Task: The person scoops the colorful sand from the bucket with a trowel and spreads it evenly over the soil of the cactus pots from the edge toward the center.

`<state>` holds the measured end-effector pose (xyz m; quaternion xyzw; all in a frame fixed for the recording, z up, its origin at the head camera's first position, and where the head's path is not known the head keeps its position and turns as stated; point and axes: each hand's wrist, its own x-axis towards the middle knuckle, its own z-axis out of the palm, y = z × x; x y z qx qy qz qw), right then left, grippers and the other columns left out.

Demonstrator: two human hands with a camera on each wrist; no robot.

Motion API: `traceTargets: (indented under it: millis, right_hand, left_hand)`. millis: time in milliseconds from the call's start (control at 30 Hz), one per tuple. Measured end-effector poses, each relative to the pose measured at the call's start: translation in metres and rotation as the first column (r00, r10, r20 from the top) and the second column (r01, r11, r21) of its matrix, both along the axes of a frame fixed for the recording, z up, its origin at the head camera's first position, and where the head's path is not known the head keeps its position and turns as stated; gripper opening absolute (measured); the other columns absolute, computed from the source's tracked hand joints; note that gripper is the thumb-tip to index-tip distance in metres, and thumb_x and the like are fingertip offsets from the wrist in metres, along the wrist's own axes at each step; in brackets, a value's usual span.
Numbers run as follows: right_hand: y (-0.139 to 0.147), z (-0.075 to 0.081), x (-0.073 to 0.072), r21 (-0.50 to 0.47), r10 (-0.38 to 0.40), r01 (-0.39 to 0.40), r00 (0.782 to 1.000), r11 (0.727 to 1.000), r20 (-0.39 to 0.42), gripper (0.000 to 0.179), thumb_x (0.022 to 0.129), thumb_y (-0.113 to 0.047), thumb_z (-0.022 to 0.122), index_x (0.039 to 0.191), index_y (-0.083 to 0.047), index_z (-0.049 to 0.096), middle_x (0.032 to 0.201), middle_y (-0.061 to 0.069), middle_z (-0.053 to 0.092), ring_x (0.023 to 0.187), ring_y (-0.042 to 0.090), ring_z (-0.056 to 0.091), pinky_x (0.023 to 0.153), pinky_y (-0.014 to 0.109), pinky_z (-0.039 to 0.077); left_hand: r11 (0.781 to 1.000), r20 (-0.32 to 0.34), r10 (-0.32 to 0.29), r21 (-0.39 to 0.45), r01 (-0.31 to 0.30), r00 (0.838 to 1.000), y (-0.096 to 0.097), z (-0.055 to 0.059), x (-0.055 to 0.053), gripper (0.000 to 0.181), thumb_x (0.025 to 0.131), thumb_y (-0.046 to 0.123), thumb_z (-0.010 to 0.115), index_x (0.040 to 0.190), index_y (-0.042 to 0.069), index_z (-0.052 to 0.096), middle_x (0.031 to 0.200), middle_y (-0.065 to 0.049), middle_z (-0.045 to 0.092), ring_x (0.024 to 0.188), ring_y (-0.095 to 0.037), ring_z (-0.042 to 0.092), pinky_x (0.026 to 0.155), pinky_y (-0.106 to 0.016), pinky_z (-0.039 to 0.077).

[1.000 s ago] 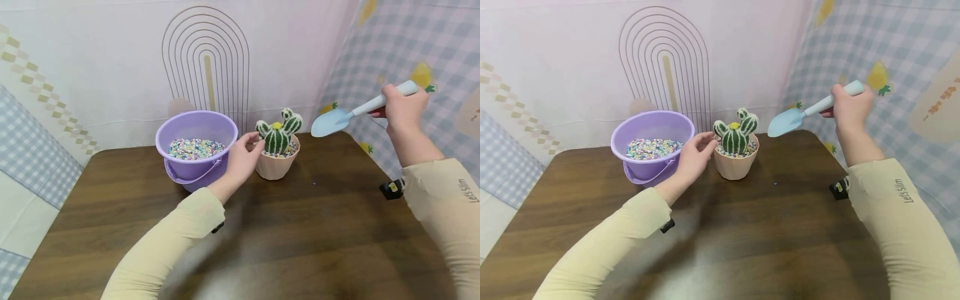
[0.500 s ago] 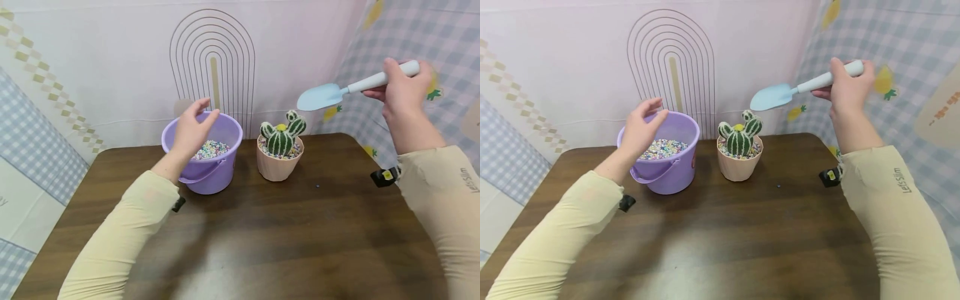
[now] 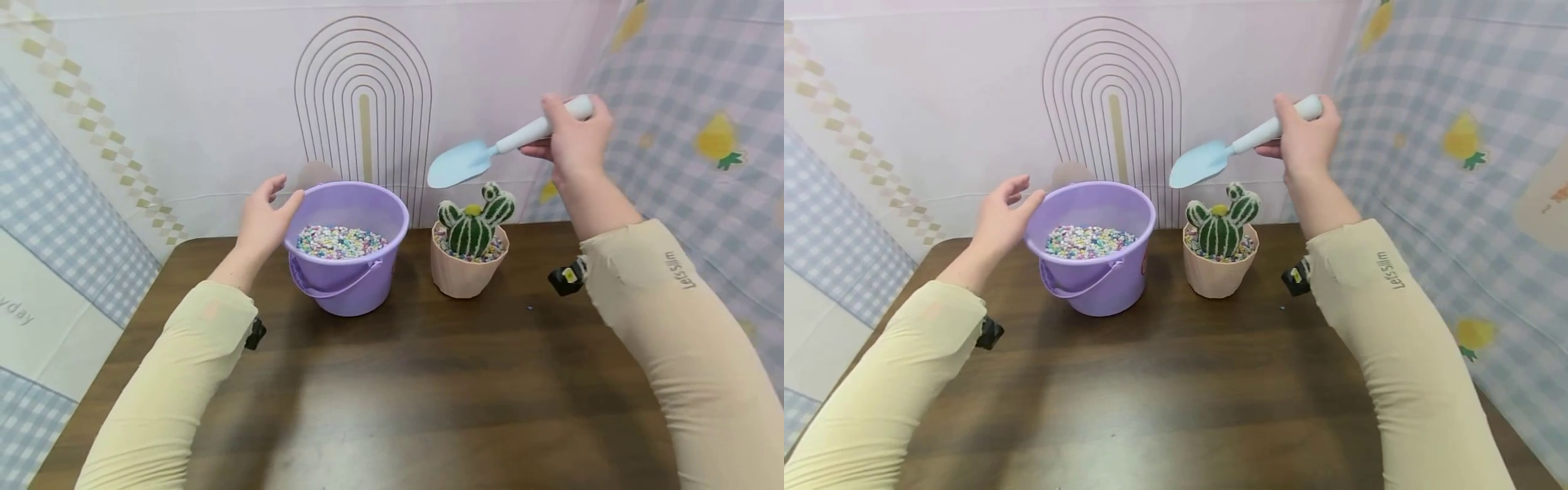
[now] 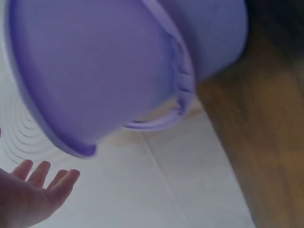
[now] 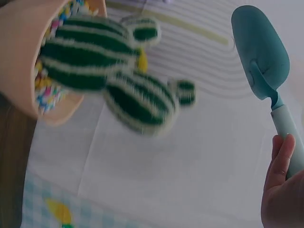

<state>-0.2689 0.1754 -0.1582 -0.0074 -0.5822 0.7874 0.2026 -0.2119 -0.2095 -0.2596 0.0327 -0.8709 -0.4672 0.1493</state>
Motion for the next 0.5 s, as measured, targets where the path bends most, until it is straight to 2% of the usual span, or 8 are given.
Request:
traceTargets:
  millis: [233,500]
  right_hand:
    - [-0.035,-0.015,-0.005,0.092,0.029,-0.031,0.999,0.995,0.022,0.021,0.098,-0.014,0.070,0.095,-0.010,0.050,0.075,0.003,0.054,0.050,0.009,0.068,0.046,0.024,0.058]
    - [-0.073,-0.038,-0.010,0.230,0.033,-0.049,0.997,0.972,0.075,0.022,0.100,-0.022,0.070,0.094,-0.014,0.051,0.078,0.002,0.059,0.048,0.008,0.067,0.048,0.022,0.059]
  left_hand:
    - [0.999,0.018,0.030,-0.027,-0.030,0.999,-0.014,-0.021,-0.002,0.067,0.106,0.034,0.057,0.158,-0.002,0.038,0.165,-0.020,0.041,0.151,-0.045,0.039,0.125,-0.057,0.035]
    - [0.999,0.031,0.041,-0.035,-0.040,0.999,-0.013,-0.037,0.002,0.062,0.106,0.029,0.058,0.156,-0.004,0.041,0.162,-0.023,0.044,0.147,-0.047,0.044,0.124,-0.054,0.038]
